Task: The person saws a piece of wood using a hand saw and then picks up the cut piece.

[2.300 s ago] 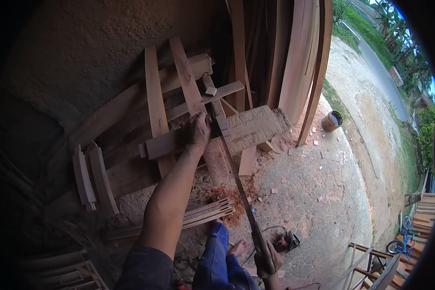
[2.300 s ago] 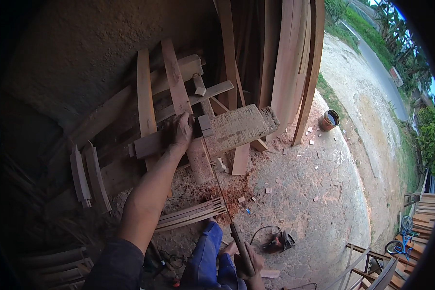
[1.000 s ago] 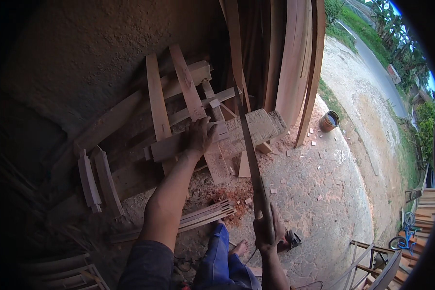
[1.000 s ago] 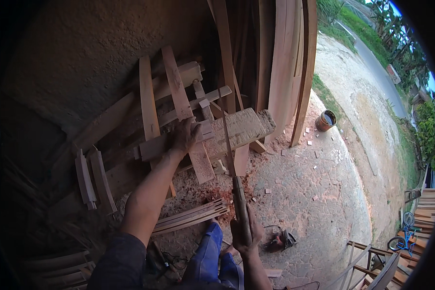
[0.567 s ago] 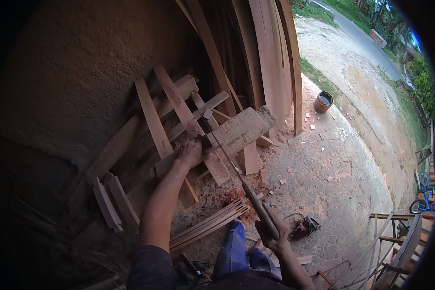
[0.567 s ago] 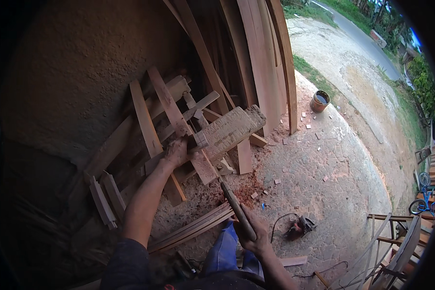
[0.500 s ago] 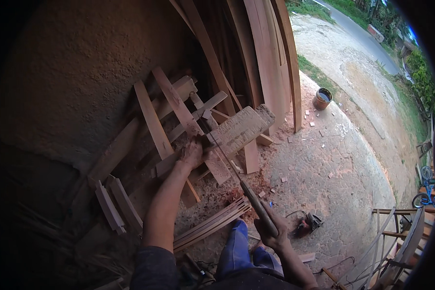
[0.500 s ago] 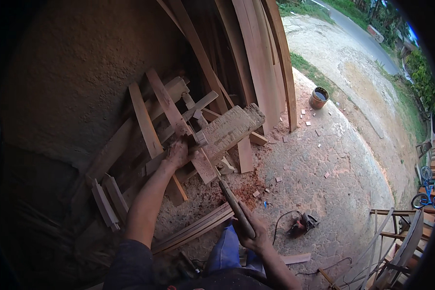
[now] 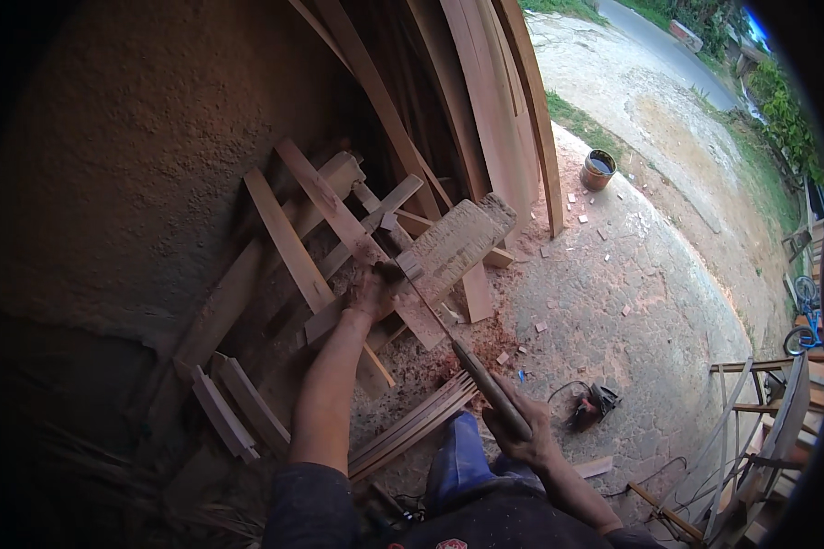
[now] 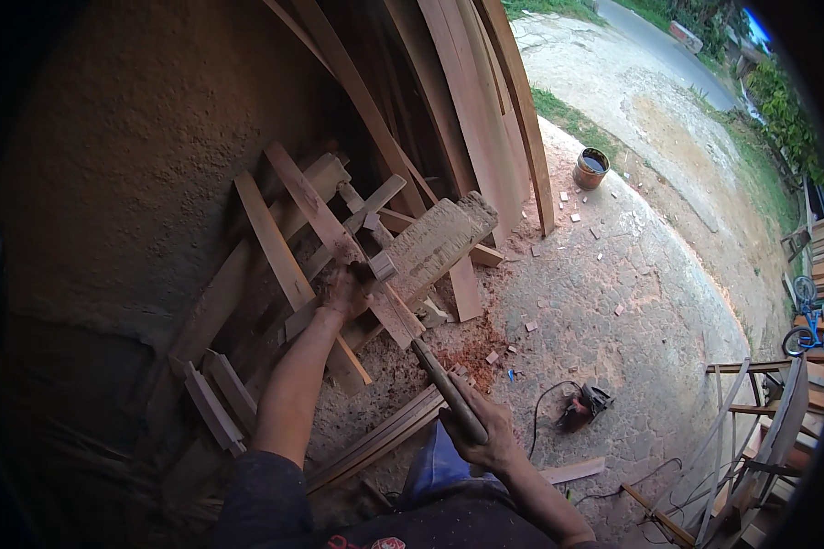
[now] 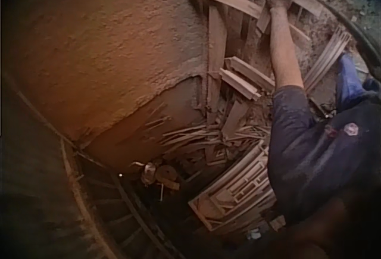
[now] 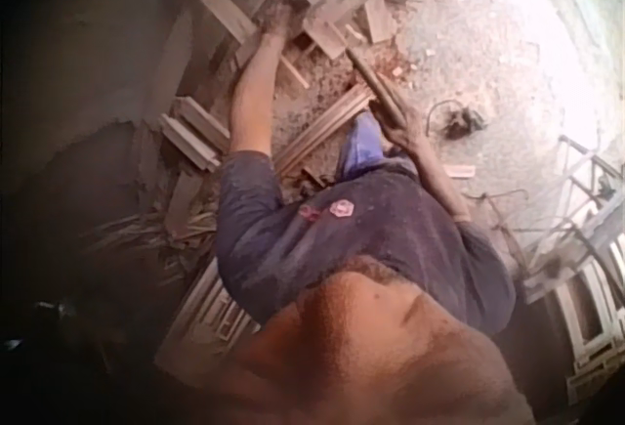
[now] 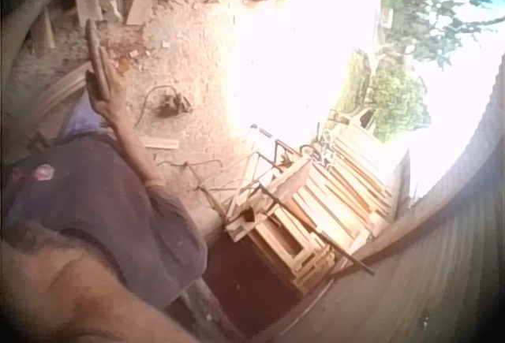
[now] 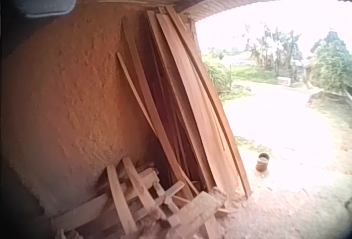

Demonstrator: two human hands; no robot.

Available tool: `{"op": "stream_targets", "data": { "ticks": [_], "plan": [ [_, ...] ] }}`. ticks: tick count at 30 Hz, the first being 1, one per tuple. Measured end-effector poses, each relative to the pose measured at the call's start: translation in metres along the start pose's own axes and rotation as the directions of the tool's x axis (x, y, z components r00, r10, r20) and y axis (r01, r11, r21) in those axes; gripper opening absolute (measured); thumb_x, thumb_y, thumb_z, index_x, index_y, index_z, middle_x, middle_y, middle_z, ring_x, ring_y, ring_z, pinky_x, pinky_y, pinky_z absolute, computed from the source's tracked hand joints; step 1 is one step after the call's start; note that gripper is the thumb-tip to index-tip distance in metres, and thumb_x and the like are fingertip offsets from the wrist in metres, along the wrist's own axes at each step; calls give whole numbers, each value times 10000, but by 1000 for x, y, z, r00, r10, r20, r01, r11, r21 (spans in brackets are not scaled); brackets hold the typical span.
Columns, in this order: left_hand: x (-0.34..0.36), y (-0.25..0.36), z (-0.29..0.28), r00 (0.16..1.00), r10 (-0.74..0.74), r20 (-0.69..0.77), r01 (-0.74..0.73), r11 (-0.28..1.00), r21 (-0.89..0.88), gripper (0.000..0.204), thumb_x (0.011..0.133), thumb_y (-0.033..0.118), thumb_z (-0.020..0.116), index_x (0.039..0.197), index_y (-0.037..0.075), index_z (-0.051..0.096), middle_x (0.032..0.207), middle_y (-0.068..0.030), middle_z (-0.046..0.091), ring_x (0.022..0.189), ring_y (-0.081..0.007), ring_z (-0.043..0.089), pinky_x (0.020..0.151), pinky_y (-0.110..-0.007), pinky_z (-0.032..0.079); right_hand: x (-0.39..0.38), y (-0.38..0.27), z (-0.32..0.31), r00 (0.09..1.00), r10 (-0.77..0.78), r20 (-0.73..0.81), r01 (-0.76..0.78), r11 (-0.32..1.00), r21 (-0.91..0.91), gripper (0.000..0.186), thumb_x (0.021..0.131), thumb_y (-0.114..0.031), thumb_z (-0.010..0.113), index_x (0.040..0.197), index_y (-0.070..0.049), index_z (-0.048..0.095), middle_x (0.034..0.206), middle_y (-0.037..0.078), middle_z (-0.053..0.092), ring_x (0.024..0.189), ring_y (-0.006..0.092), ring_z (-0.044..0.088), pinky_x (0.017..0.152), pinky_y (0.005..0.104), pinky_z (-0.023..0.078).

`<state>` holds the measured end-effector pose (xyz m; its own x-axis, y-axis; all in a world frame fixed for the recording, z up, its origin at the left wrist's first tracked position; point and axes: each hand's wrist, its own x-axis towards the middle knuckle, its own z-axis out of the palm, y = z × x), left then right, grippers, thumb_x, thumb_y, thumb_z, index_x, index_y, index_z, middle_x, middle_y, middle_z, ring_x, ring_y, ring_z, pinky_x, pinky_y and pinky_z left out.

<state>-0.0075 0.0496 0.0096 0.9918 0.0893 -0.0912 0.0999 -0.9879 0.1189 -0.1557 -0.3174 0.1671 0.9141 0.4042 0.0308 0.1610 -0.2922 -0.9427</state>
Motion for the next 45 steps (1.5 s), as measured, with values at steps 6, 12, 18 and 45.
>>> {"op": "stream_targets", "data": {
  "ticks": [6,12,18,45],
  "plan": [
    [-6,10,5,997,22,-76,-15,995,100,673,692,302,768,1233,40,465,1279,-213,478,1222,-393,483,1050,-507,385,13,0,8,999,-46,-21,46,999,-18,554,823,-139,697,1348,-66,537,940,179,691,767,304,711,693,349,552],
    [11,-2,-6,985,25,172,-20,999,-31,616,691,243,765,1204,35,495,1176,-225,552,1089,-395,579,911,-481,502,28,19,21,999,26,37,-26,999,-19,576,826,-135,663,1376,-79,501,904,164,684,734,300,700,679,358,548],
    [-1,-1,-6,981,158,-112,-148,985,87,461,687,234,761,1074,48,593,1016,-192,636,933,-375,665,745,-456,574,-2,1,-4,1000,10,20,-10,1000,-24,571,780,-95,674,1338,-96,547,926,194,687,760,315,715,691,385,565],
    [2,1,-13,996,26,-89,-25,1000,19,520,724,209,728,1157,10,520,1111,-225,579,1053,-406,597,869,-482,530,-36,-12,-30,996,-38,76,45,994,-104,639,798,-92,657,1412,-132,484,912,172,697,743,296,709,721,392,571]
  ]
}}
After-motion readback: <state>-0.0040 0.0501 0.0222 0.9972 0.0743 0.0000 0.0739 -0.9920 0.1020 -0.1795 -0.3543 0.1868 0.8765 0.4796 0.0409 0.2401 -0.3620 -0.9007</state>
